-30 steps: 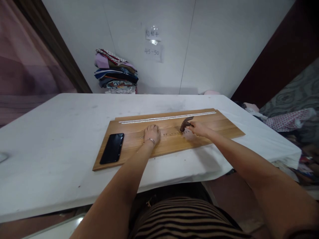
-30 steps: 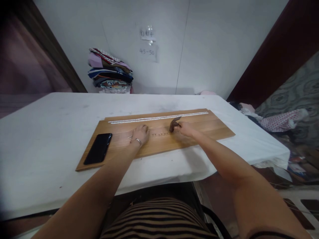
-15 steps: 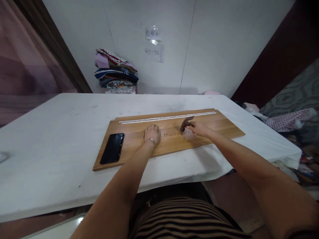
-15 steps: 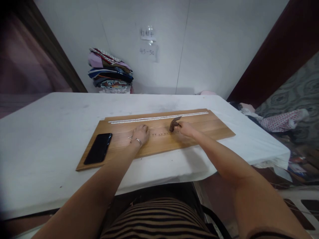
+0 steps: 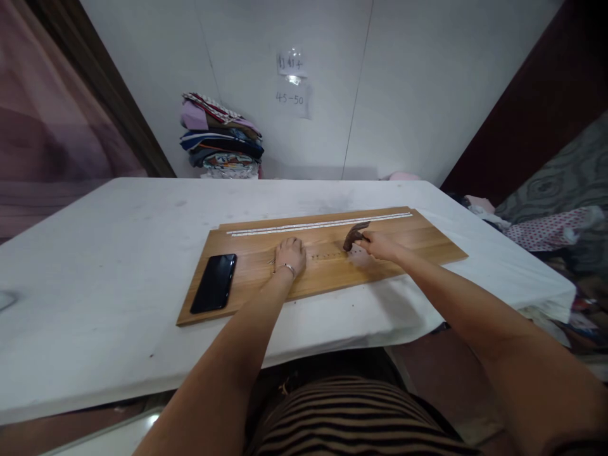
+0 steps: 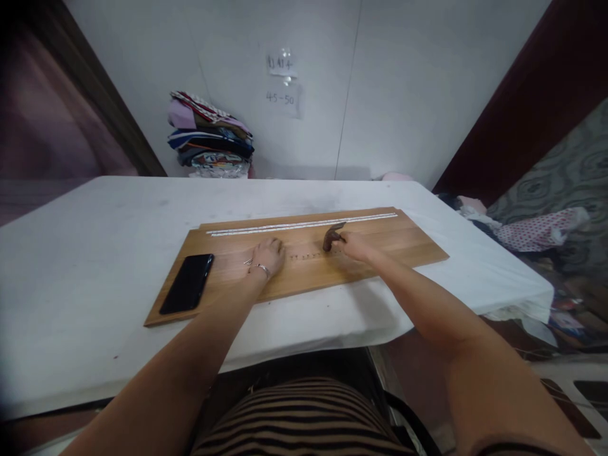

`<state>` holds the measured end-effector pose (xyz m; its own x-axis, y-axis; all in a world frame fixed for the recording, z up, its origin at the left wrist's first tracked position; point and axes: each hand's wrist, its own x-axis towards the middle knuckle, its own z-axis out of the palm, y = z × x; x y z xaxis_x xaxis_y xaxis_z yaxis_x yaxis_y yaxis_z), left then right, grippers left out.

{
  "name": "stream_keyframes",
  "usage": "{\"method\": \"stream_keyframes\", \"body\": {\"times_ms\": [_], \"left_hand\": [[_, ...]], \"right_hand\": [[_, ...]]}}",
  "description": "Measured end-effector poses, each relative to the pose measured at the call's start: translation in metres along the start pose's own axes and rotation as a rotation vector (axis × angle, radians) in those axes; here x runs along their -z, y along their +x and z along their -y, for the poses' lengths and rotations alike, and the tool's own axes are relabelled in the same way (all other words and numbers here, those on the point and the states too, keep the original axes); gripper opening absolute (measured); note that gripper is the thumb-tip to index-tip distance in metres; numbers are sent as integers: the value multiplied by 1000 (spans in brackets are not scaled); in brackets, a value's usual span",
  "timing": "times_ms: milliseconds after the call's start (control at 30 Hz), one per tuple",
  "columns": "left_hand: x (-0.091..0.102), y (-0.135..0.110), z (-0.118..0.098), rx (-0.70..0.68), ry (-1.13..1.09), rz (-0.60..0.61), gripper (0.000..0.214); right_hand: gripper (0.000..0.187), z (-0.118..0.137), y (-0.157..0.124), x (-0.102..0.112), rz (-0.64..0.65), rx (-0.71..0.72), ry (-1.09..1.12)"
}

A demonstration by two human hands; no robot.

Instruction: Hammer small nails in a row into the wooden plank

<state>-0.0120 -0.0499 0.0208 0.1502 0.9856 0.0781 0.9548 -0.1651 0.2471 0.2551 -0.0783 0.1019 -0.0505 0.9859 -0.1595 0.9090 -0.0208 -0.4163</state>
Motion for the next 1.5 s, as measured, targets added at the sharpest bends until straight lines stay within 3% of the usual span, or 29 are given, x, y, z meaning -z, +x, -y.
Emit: {"method": "stream_keyframes", "body": {"times_ms": [400,633,1500], "left_hand": [[2,-2,-1,3,-22,-12,32],[1,-1,0,6,-17,-3,32],[2,-1,0,13,-23,8,34]], "right_hand": [[27,4,-3,2,29,-15,-35],[19,1,0,-1,-20,46,-72],[24,-5,1,-3,4,-5,-19]]}}
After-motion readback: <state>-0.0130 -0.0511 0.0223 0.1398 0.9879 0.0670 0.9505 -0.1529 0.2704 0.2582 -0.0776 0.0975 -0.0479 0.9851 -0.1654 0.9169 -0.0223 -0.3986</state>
